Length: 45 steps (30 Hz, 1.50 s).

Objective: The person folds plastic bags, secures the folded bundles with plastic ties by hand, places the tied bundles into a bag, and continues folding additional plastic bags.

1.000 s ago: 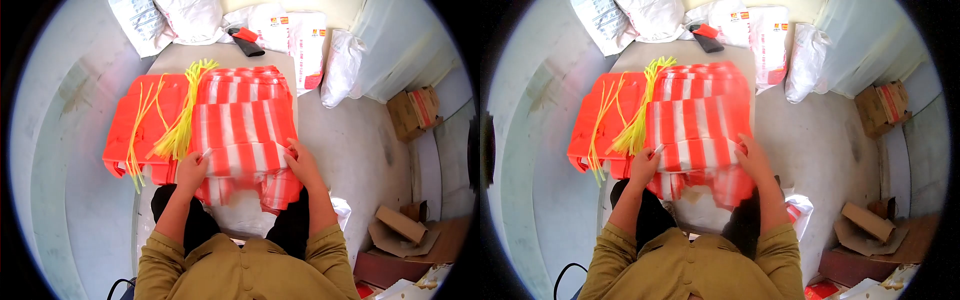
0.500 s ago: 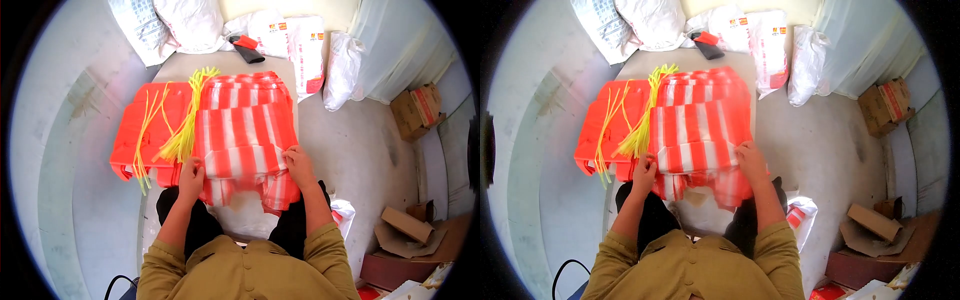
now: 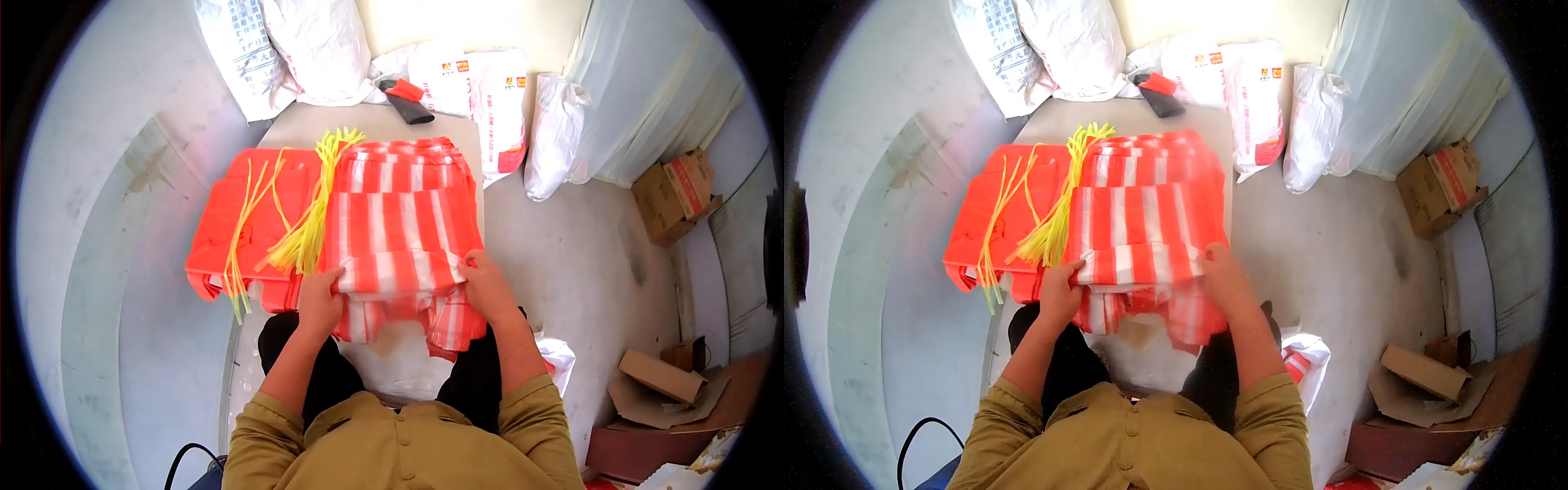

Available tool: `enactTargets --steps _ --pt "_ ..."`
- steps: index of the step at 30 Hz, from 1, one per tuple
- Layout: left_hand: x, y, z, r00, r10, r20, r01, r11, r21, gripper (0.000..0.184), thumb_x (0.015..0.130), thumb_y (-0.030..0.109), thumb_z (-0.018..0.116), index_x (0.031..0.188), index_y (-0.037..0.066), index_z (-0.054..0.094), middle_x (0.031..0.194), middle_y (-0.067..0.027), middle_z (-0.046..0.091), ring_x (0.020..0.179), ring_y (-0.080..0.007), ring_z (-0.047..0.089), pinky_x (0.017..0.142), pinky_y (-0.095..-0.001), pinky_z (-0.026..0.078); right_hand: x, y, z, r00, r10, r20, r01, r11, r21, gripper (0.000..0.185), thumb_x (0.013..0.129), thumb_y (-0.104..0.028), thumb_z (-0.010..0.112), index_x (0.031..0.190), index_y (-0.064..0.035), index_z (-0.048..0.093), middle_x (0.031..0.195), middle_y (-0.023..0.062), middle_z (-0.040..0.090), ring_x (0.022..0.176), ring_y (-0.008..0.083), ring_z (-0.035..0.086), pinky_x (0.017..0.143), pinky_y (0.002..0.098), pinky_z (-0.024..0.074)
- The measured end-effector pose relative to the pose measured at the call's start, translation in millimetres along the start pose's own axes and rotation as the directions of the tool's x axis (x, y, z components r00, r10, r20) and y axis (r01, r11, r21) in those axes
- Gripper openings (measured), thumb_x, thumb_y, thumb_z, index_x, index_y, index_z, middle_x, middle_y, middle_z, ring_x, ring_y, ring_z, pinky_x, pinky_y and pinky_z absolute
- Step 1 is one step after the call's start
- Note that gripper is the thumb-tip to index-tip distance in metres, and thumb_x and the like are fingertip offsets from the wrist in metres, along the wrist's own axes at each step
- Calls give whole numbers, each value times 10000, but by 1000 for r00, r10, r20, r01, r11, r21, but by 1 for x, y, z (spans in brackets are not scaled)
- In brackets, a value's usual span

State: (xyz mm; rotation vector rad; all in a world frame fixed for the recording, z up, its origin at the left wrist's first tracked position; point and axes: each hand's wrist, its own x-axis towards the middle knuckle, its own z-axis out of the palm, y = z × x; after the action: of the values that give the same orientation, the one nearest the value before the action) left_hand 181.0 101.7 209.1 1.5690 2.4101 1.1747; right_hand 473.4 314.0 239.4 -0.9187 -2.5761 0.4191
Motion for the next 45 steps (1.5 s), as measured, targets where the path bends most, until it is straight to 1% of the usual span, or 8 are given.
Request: enactTargets --steps 10,13,15,27,35,38,41,45 --pt "-6 15 -38 955 278 -101 -275 961 41 288 817 -18 698 1084 80 740 1021 -113 644 1027 -322 593 906 -398 509 -33 14 -34 986 -155 -62 163 975 152 187 902 -8 638 1068 -19 722 1225 117 697 1138 328 633 977 422 518" --pt "2 0 -31 994 97 49 -64 889 -454 165 892 24 696 1056 44 695 1047 -121 657 943 -265 631 881 -391 531 -31 24 -38 992 105 65 -124 837 533 153 951 -64 649 1088 -17 701 1137 94 723 1072 244 668 942 365 525" --pt "14 21 -38 923 -231 308 358 810 -464 114 966 114 682 1026 22 651 969 -105 671 802 -190 638 802 -372 549 -22 28 -35 873 376 310 -477 527 703 172 990 -148 654 1111 -30 687 1059 94 721 1020 209 676 920 349 521" --pt "30 -12 17 918 -362 160 395 808 -438 293 942 160 701 1170 7 599 795 -80 652 747 -149 621 694 -329 493 23 43 26 854 520 23 -444 706 552 334 977 -218 692 1247 -28 642 1106 173 732 992 271 708 887 385 548" --pt "29 7 14 962 -272 35 271 962 46 345 915 180 733 1208 40 614 953 -136 682 870 -325 660 767 -433 529 24 37 29 934 346 -85 -319 919 231 199 934 -195 707 1102 -88 714 1085 156 717 983 362 694 863 439 560" --pt "29 5 16 992 115 -50 -92 939 331 328 922 192 716 1196 35 629 1082 -133 690 1011 -354 652 840 -480 520 24 29 28 950 235 -205 -233 972 32 205 898 -174 728 1080 -78 722 1163 144 708 1093 345 662 921 461 540" --pt "23 31 20 893 447 56 -447 863 237 585 821 194 800 1358 74 604 1317 -147 657 1243 -354 602 1043 -506 480 25 7 20 967 -104 -234 74 988 -134 295 867 -181 759 1136 -67 718 1272 138 680 1206 344 620 1002 478 511" --pt "14 71 30 883 358 305 -423 887 185 729 795 222 789 1461 57 543 1538 -167 527 1438 -350 480 1170 -566 383 27 -46 18 932 -343 117 343 939 22 611 830 -287 813 1369 -69 625 1467 144 578 1384 350 514 1159 485 402"
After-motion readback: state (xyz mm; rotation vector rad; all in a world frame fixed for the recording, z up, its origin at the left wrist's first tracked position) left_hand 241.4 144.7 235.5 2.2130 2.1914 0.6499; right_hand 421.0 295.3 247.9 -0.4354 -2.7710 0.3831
